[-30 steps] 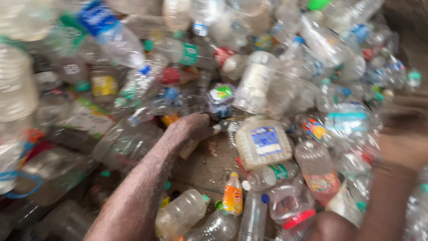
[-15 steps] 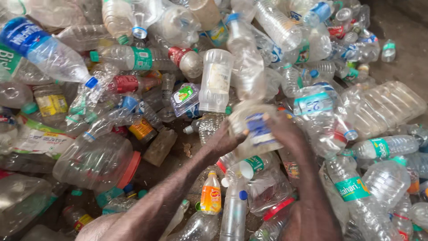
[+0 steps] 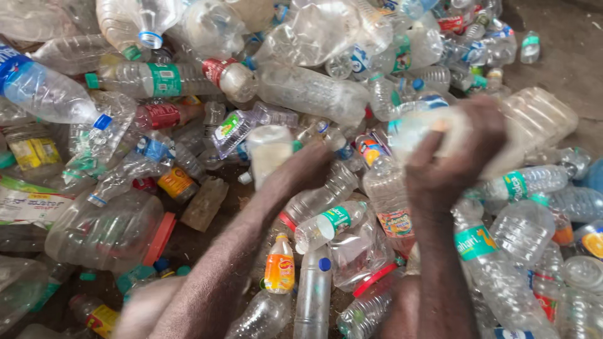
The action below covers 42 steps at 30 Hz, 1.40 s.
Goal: The person sits on the floor and sorts through a large pile of empty plastic bottles. They pick up bottles one by one, inspect them, and place them back into the pile or aside.
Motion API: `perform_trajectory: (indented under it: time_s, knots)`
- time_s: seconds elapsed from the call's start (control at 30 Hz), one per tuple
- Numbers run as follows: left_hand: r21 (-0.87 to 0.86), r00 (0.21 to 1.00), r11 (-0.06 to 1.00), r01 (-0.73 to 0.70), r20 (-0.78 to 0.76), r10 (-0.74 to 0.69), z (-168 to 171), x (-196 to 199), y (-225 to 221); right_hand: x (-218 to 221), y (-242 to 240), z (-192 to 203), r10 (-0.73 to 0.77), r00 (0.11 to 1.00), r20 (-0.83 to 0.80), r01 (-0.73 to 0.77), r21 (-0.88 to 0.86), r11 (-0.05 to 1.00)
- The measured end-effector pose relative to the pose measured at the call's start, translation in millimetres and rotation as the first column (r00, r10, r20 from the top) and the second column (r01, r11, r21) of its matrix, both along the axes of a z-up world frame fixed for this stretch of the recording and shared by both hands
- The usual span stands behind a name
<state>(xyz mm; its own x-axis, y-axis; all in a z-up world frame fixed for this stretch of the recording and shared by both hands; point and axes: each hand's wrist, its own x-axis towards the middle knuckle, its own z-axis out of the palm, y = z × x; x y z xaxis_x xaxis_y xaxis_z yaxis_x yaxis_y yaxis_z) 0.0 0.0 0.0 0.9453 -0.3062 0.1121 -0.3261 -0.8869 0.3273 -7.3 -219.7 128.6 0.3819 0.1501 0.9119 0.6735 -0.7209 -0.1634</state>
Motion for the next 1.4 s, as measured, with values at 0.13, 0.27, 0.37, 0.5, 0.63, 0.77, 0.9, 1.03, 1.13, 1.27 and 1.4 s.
perform_trajectory:
  time_s: [0.13, 0.27, 0.37, 0.5, 0.63, 0.77, 0.9, 1.03, 1.13, 1.27, 1.4]
  knots:
    - [-0.005, 0.725, 0.889, -0.458, -0.580, 0.370, -126.9, -85.2, 35.1, 18.9, 2.6, -19.9, 0.106, 0.954, -0.280, -0.108, 0.011, 0.994]
    - [-0.208, 0.345, 0.394, -0.895, -0.884, 0.317, -216.3, -140.9, 26.3, 32.0, -12.5, -32.7, 0.035, 0.930, -0.366, -0.062, -0.064, 0.996]
    - [-0.624, 0.598, -0.034, -0.781, -0.762, 0.246, -249.5, -150.0, 9.0, 31.2, -15.4, -37.3, -0.070, 0.876, -0.478, -0.036, -0.210, 0.977]
    - [-0.701, 0.673, -0.300, -0.647, -0.710, 0.206, -244.9, -132.0, -11.3, 29.2, -14.3, -33.5, -0.110, 0.752, -0.650, -0.061, -0.234, 0.970]
    - [-0.644, 0.665, -0.425, -0.636, -0.737, 0.123, -209.2, -108.7, -21.6, 28.5, -16.5, -35.7, -0.124, 0.653, -0.747, -0.097, -0.245, 0.965]
    - [-0.575, 0.609, -0.420, -0.702, -0.791, 0.065, -156.4, -101.5, -25.1, 27.4, -15.0, -35.1, -0.178, 0.562, -0.808, -0.143, -0.307, 0.941]
    - [-0.740, 0.679, -0.067, -0.669, -0.645, 0.352, -95.7, -102.5, -12.9, 32.6, -11.5, -39.4, -0.221, 0.447, -0.867, -0.183, -0.330, 0.926]
    - [-0.750, 0.794, 0.290, -0.594, -0.489, 0.362, -13.4, -116.9, 46.7, 41.3, -7.5, -57.8, -0.300, 0.302, -0.905, -0.272, -0.384, 0.883]
    - [-0.789, 0.894, 0.419, -0.449, -0.398, 0.207, 59.5, -124.8, 96.3, 43.9, 0.9, -69.5, -0.145, 0.280, -0.949, -0.293, -0.228, 0.928]
    - [-0.863, 0.946, 0.389, -0.323, -0.298, 0.124, 118.1, -153.2, 115.4, 45.3, 11.9, -71.1, 0.649, -0.061, -0.758, -0.487, 0.590, 0.644]
    - [-0.890, 0.995, 0.449, -0.078, -0.043, 0.088, 130.2, -171.4, 111.1, 24.6, 30.8, -61.6, 0.824, -0.229, -0.518, 0.007, 0.846, 0.533]
